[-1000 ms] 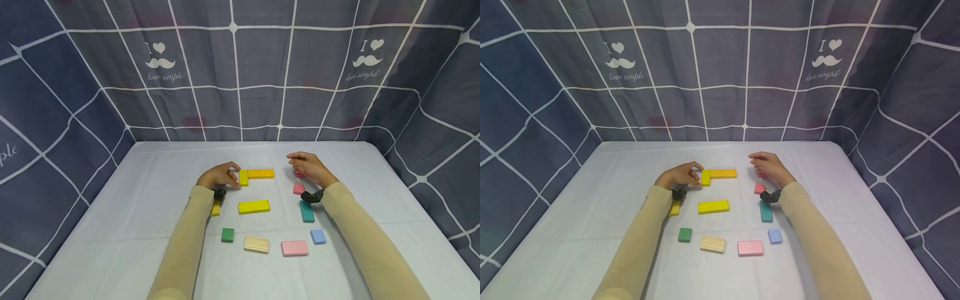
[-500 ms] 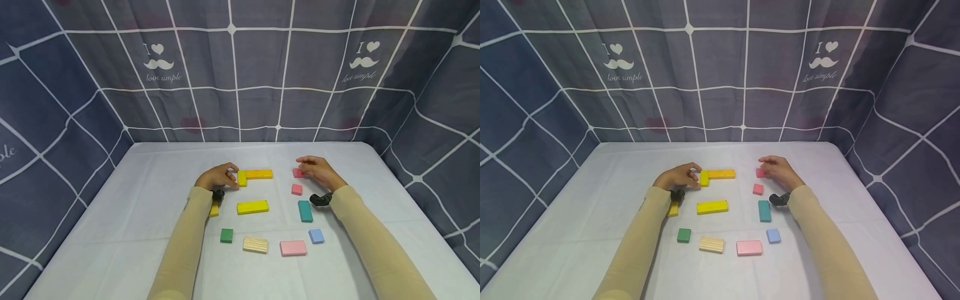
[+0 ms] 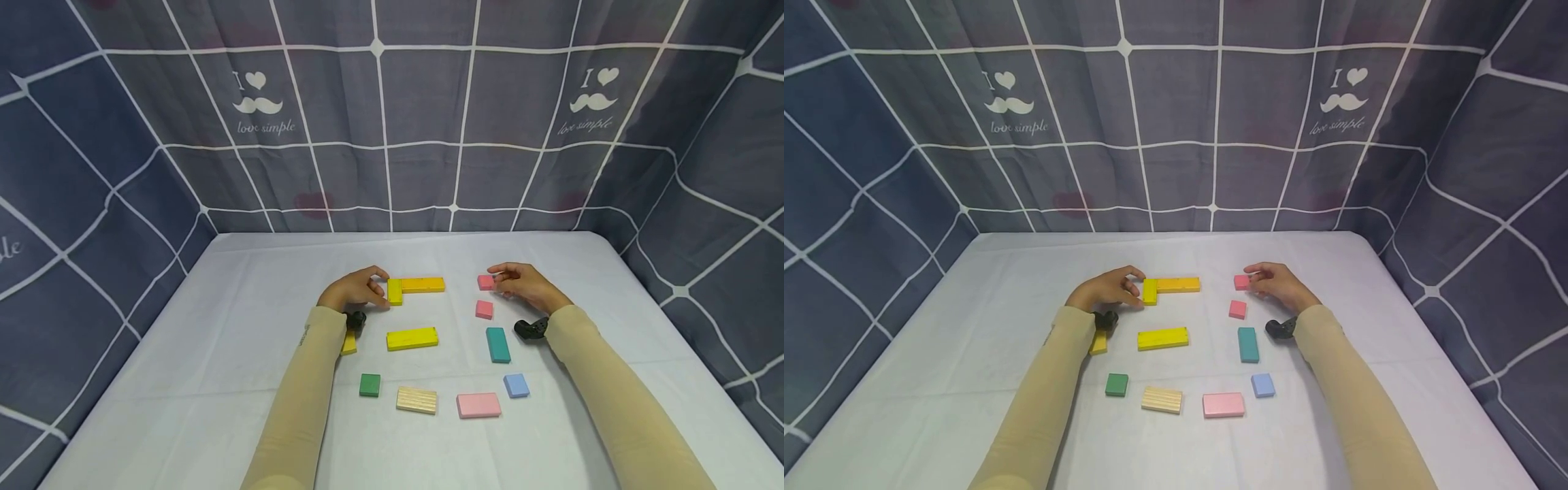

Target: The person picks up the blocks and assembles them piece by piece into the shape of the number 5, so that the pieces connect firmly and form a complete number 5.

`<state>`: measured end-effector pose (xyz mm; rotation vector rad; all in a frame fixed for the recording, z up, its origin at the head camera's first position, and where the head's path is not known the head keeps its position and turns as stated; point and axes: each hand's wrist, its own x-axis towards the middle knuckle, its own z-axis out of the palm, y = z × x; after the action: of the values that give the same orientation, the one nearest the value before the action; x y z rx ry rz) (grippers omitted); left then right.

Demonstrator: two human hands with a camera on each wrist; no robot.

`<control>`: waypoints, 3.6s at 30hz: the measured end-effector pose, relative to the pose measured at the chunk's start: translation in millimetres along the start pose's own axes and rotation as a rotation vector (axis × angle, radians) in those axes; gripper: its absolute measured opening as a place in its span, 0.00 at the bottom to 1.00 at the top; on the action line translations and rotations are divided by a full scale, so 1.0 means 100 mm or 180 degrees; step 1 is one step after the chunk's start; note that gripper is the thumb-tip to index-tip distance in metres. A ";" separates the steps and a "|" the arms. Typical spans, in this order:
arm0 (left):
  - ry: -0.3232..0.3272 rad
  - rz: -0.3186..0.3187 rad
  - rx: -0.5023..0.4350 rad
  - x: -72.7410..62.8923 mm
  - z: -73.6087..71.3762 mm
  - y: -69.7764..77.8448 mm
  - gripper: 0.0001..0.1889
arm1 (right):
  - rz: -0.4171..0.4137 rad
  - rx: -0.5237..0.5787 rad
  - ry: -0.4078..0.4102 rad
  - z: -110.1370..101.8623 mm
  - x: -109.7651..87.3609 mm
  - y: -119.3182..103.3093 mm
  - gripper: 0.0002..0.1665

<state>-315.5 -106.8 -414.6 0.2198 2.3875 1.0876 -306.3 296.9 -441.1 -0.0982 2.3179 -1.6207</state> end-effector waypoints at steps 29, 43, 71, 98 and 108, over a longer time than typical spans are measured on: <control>-0.0011 0.0058 -0.0057 0.02 0.02 -0.06 0.34 | -0.0078 -0.0510 0.0079 0.09 0.01 -0.10 0.29; 0.0062 0.0046 -0.0001 -0.02 0.04 -0.04 0.33 | -0.0064 -0.0733 0.0026 0.16 0.03 -0.23 0.27; 0.0067 -0.0006 -0.0028 0.00 0.02 -0.03 0.33 | 0.0044 -0.1126 -0.0026 0.44 0.21 -0.49 0.24; 0.0086 0.0056 -0.0003 -0.01 0.03 -0.05 0.34 | 0.0097 -0.1201 -0.0049 0.61 0.28 -0.54 0.23; 0.0091 0.0060 -0.0045 -0.01 0.03 -0.05 0.33 | 0.0084 -0.1230 -0.0063 0.64 0.30 -0.54 0.24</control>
<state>-312.5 -108.6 -419.7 0.2236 2.4069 1.1229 -323.0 212.8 -417.6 -0.1667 2.5742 -1.1347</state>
